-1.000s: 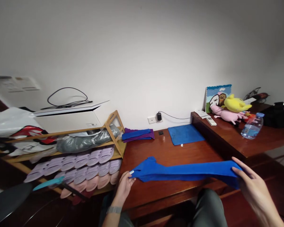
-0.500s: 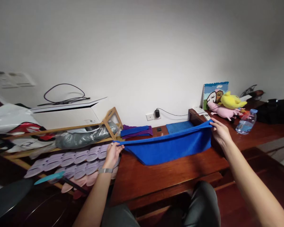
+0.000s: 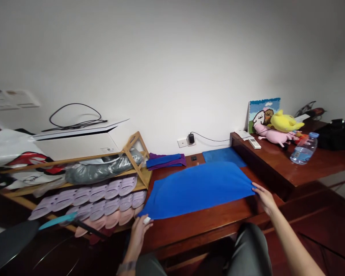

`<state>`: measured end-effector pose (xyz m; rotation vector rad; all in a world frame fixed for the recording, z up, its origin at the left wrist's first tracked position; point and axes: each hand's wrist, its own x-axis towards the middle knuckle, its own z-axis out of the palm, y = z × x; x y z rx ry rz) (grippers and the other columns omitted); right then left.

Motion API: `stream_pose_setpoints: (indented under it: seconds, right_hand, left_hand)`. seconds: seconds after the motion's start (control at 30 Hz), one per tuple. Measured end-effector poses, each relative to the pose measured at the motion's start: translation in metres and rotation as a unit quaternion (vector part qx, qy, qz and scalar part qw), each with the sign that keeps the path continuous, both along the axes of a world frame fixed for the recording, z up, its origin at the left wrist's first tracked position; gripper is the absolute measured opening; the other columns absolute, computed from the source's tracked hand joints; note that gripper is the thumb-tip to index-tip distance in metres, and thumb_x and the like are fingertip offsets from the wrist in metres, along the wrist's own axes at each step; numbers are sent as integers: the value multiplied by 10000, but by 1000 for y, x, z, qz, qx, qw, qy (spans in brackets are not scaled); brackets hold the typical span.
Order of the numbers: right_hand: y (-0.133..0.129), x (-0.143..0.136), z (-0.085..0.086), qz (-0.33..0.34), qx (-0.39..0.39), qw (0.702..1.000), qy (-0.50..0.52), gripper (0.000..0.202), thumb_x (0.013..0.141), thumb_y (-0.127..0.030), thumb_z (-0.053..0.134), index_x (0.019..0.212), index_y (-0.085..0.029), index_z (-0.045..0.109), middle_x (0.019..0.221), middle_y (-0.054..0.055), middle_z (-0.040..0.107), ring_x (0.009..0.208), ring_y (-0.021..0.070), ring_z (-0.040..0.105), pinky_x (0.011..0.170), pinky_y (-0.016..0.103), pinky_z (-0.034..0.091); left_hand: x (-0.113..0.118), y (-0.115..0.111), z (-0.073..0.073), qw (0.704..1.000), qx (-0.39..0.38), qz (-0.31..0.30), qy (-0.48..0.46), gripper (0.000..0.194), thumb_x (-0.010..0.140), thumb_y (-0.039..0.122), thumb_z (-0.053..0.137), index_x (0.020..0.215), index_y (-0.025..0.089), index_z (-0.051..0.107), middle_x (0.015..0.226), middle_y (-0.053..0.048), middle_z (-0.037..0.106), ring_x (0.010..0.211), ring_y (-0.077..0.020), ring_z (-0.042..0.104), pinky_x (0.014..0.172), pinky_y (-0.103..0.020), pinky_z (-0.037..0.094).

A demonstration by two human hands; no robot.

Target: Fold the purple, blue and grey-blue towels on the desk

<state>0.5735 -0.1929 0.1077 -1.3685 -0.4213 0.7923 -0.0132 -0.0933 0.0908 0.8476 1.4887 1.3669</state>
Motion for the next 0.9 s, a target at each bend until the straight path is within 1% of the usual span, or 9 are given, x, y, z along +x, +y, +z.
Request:
stream_pose_setpoints:
  seconds: [0.1, 0.2, 0.37, 0.47, 0.6, 0.67, 0.73, 0.8, 0.9]
  right_hand:
    - [-6, 8, -55, -10, -86, 994, -62, 259, 438, -328, 781, 677, -229, 796, 762, 60, 766, 706, 272, 708, 648, 370, 596]
    - [-10, 22, -82, -9, -153, 976, -151, 217, 471, -362, 714, 633, -233, 779, 728, 77, 766, 734, 324, 735, 716, 440, 607]
    - [-15, 38, -88, -5, -205, 933, -296, 183, 494, -347, 639, 604, -281, 770, 746, 72, 780, 897, 405, 759, 883, 522, 586]
    - [-22, 35, -93, -9, -173, 919, -354, 215, 531, -373, 604, 640, -287, 768, 851, 82, 794, 1018, 404, 742, 972, 526, 565]
    - [-32, 27, -95, -11, -162, 900, -405, 228, 585, -419, 577, 664, -282, 741, 864, 102, 752, 1002, 396, 731, 994, 550, 552]
    - [-31, 20, -79, -28, -175, 889, -421, 230, 575, -441, 594, 670, -279, 727, 880, 115, 728, 980, 415, 716, 996, 600, 534]
    - [-23, 5, -41, -43, -163, 892, -420, 239, 577, -463, 623, 688, -273, 715, 880, 127, 712, 969, 415, 694, 988, 621, 523]
    - [-13, -23, 21, -12, -98, 920, -380, 258, 636, -494, 650, 732, -261, 704, 860, 123, 705, 942, 370, 680, 951, 568, 542]
    - [-14, -89, 140, 188, 62, 950, -240, 295, 810, -518, 678, 878, -233, 704, 887, 89, 714, 833, 251, 661, 806, 402, 560]
  left_hand:
    - [-2, -10, -29, 987, -63, -23, 149, 256, 693, 485, 629, 630, 258, 527, 555, 13, 589, 602, -248, 639, 585, -344, 490]
    - [-8, -17, -34, 925, -91, -65, 362, 325, 855, 495, 481, 622, 272, 526, 628, -32, 656, 716, -277, 675, 667, -355, 469]
    - [-17, -38, -35, 784, -101, -62, 609, 309, 896, 469, 498, 878, 238, 701, 1116, -127, 753, 1055, -361, 674, 822, -416, 475]
    - [-21, -54, -45, 758, -105, -44, 642, 310, 900, 462, 531, 954, 232, 731, 1178, -126, 727, 1046, -358, 672, 828, -418, 479]
    - [-26, -67, -57, 756, -78, -29, 650, 258, 896, 422, 559, 909, 223, 723, 1110, -128, 719, 1006, -346, 676, 789, -400, 479]
    - [-28, -68, -60, 763, -55, 0, 644, 280, 879, 409, 587, 1010, 195, 711, 1114, -146, 713, 1012, -353, 674, 786, -403, 486]
    - [-29, -67, -61, 772, -25, 41, 634, 370, 879, 401, 587, 1147, 161, 672, 1158, -170, 702, 1025, -360, 670, 799, -417, 495]
    - [-28, -64, -62, 777, 15, 69, 625, 408, 907, 404, 549, 1214, 150, 639, 1222, -185, 682, 1043, -360, 664, 817, -432, 501]
    - [-21, -58, -62, 787, 47, 82, 610, 374, 955, 412, 475, 1186, 170, 642, 1268, -180, 664, 1082, -353, 656, 853, -437, 505]
